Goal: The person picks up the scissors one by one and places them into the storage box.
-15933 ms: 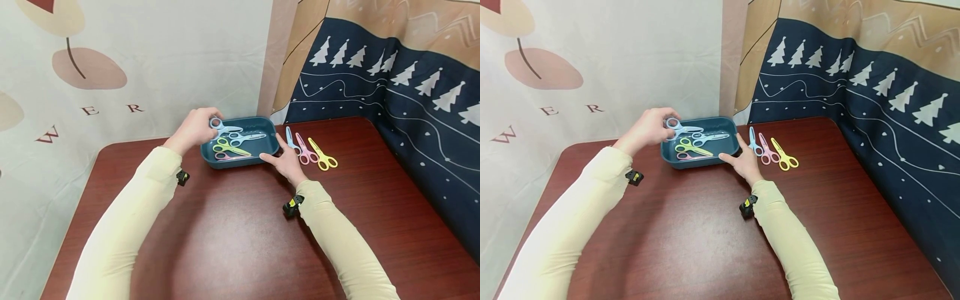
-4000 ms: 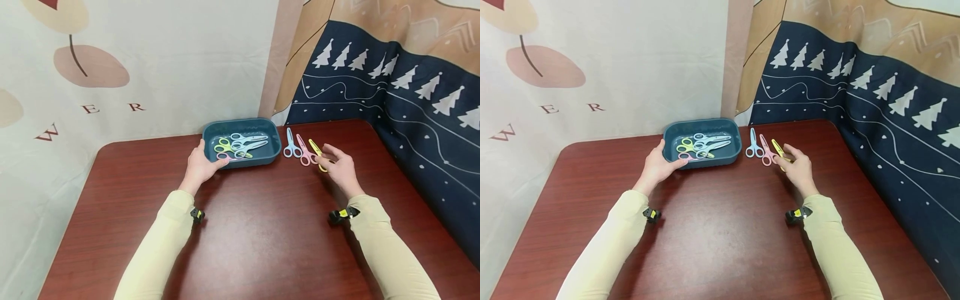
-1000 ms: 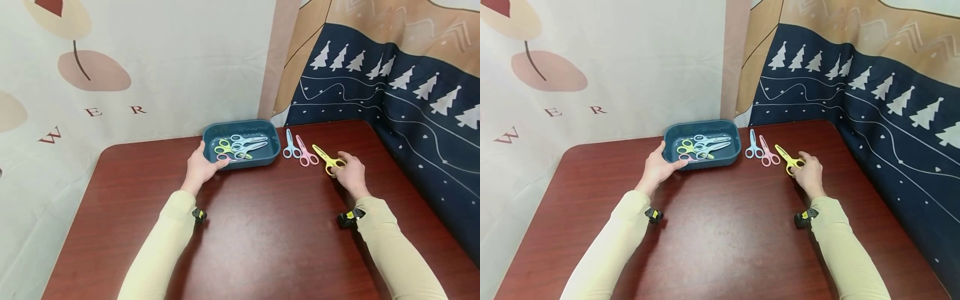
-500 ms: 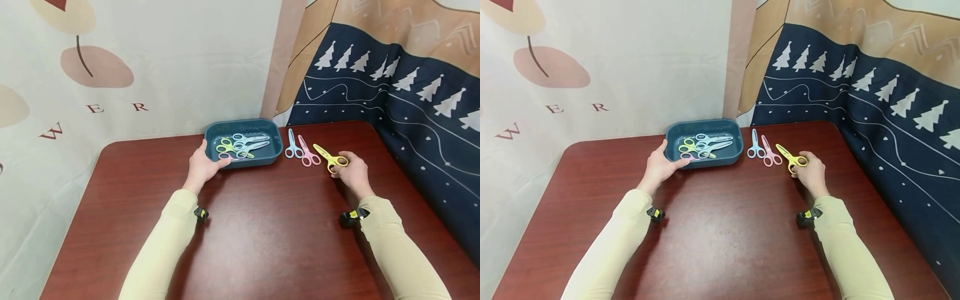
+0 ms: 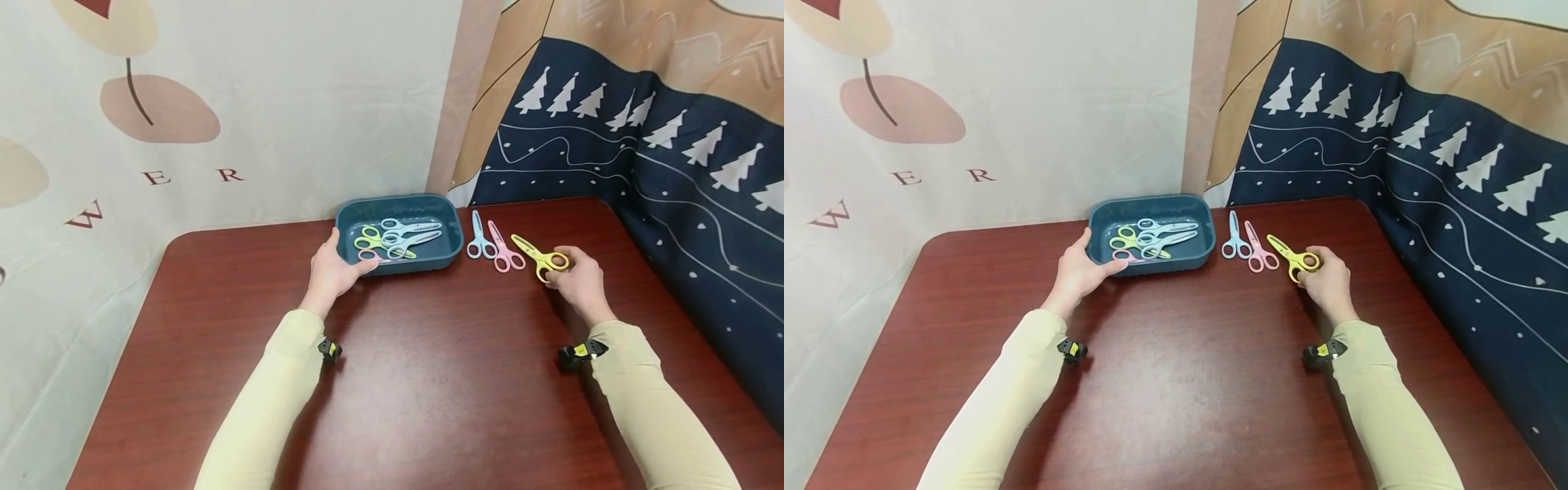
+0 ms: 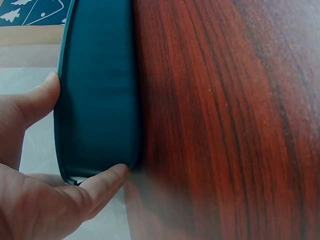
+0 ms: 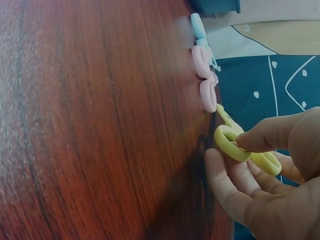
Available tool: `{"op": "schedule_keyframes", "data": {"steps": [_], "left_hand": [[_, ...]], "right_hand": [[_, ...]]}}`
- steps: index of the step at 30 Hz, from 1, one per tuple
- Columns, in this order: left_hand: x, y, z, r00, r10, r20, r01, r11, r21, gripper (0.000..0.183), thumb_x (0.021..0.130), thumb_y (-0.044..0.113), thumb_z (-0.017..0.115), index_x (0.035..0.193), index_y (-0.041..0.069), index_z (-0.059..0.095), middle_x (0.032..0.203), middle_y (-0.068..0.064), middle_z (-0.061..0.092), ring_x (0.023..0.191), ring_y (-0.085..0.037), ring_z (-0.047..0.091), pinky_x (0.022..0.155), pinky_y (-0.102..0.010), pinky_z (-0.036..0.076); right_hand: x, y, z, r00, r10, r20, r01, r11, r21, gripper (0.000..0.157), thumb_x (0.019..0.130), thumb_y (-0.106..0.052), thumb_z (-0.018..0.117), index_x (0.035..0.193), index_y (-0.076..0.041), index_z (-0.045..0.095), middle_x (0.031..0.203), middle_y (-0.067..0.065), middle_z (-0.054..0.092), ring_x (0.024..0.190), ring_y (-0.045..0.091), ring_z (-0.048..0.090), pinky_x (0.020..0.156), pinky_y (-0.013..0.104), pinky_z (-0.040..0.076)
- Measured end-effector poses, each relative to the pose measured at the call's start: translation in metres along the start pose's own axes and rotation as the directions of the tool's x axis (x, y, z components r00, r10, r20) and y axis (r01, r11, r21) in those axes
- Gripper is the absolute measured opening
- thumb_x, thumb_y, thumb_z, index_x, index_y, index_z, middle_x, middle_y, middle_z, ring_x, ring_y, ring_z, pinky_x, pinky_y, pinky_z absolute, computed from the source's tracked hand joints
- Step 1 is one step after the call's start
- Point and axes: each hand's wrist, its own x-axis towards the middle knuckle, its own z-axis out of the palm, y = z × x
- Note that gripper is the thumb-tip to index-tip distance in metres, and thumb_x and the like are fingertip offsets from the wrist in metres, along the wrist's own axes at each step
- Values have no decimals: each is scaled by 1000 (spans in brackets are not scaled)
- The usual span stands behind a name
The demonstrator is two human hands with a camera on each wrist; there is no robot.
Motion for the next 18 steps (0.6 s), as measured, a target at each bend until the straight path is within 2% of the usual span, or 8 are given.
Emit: {"op": "schedule_keyframes", "data": {"steps": [12, 18], "left_hand": [[1, -1, 0, 1000, -2, 6, 2, 1000, -3, 111, 87, 43, 82, 166, 6, 14, 167, -21, 30, 151, -41, 31, 120, -52, 34], [1, -1, 0, 1000, 1, 5, -1, 1000, -1, 111, 86, 43, 83, 166, 6, 15, 166, -21, 30, 150, -41, 31, 119, -53, 35]], "right_hand": [[-1, 2, -2, 999, 14, 45, -21, 988, 151, 54, 92, 15, 64, 143, 12, 46, 122, 27, 54, 76, 2, 63, 65, 22, 60], [0, 1, -2, 999, -1, 54, -14, 963, 269, 55, 90, 18, 63, 141, 14, 42, 114, 18, 50, 76, 4, 67, 66, 26, 62]]}}
